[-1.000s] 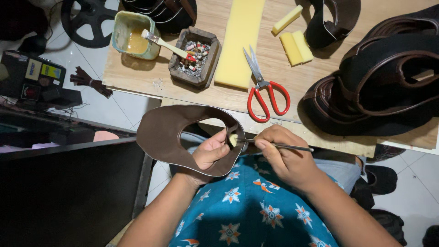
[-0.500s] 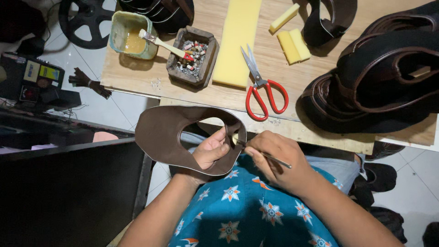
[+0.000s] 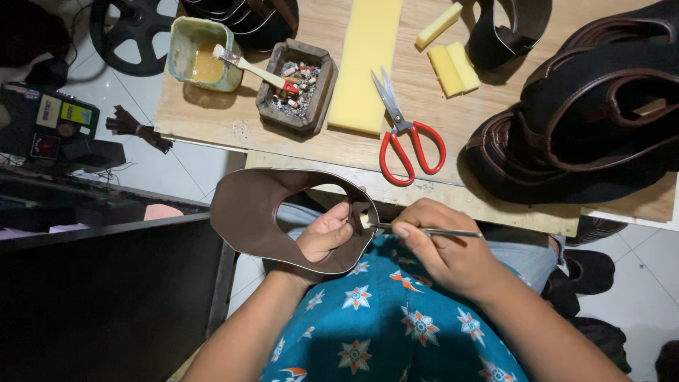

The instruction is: The person inserts small yellow foam pieces into the inner cavity of a brown sandal upper, presses them in place, and uses a metal tool to adjust the fit. The person repeats this process on multiple sandal uppers, handling each one individually.

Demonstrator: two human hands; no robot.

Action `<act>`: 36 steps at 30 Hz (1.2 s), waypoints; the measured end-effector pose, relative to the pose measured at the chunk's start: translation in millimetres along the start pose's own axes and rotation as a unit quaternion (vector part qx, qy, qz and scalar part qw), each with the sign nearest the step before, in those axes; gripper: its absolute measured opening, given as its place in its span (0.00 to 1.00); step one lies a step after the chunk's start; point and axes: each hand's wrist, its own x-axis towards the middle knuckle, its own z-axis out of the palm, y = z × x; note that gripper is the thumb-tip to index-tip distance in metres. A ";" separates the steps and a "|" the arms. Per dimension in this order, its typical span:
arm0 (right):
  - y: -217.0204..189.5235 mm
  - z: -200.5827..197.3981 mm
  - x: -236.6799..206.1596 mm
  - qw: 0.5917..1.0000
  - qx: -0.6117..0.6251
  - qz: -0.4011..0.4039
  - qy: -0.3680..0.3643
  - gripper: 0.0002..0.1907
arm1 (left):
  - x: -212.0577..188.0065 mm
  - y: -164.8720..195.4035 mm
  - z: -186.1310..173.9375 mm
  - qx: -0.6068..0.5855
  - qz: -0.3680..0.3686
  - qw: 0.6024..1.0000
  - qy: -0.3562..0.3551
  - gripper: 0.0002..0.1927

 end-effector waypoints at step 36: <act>-9.2 10.5 6.7 0.983 -0.119 -0.140 0.001 0.08 | 3.4 -4.7 -11.8 0.078 -0.018 0.996 -0.045 0.35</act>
